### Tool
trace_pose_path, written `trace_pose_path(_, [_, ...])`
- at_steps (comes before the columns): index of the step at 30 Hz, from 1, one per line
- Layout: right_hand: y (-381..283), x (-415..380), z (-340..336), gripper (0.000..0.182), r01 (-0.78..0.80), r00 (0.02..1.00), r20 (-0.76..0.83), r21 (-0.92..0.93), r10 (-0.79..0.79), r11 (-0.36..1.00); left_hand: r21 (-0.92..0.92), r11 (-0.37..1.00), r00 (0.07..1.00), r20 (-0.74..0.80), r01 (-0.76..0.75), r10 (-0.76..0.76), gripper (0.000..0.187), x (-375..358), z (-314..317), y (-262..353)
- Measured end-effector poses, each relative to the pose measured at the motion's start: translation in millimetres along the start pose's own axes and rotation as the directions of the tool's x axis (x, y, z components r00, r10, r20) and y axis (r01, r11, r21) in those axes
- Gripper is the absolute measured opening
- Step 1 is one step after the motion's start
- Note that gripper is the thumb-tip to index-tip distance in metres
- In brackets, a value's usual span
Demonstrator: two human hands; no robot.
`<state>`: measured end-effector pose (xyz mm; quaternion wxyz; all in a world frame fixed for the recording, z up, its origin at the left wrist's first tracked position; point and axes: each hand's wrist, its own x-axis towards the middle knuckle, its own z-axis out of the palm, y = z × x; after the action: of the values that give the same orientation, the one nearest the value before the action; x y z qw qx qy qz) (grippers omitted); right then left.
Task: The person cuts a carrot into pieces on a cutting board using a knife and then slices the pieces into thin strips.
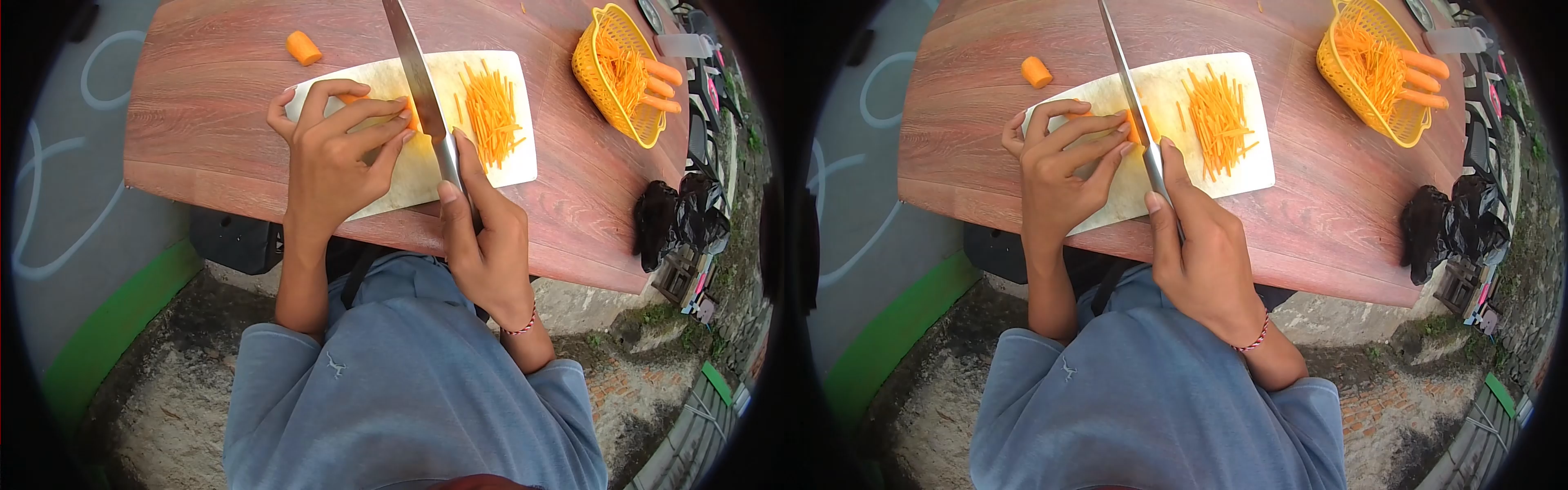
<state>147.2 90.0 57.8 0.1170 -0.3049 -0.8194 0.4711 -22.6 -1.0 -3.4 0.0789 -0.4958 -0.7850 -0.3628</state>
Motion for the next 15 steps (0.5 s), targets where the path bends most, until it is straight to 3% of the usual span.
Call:
trace_pose_path(10, [-7.2,-11.1,4.6,0.052,-0.043,0.999,0.025,-0.021,0.043,0.999,0.000,1.000,1.000,0.003,0.009,-0.009,0.015,-1.0,0.4,-0.9])
trace_pose_path(15, [-9.0,-16.3,10.5,0.052,0.020,1.000,-0.008,-0.073,-0.021,0.997,-0.004,1.000,1.000,-0.001,0.008,-0.008,0.015,-1.4,0.8,-1.5])
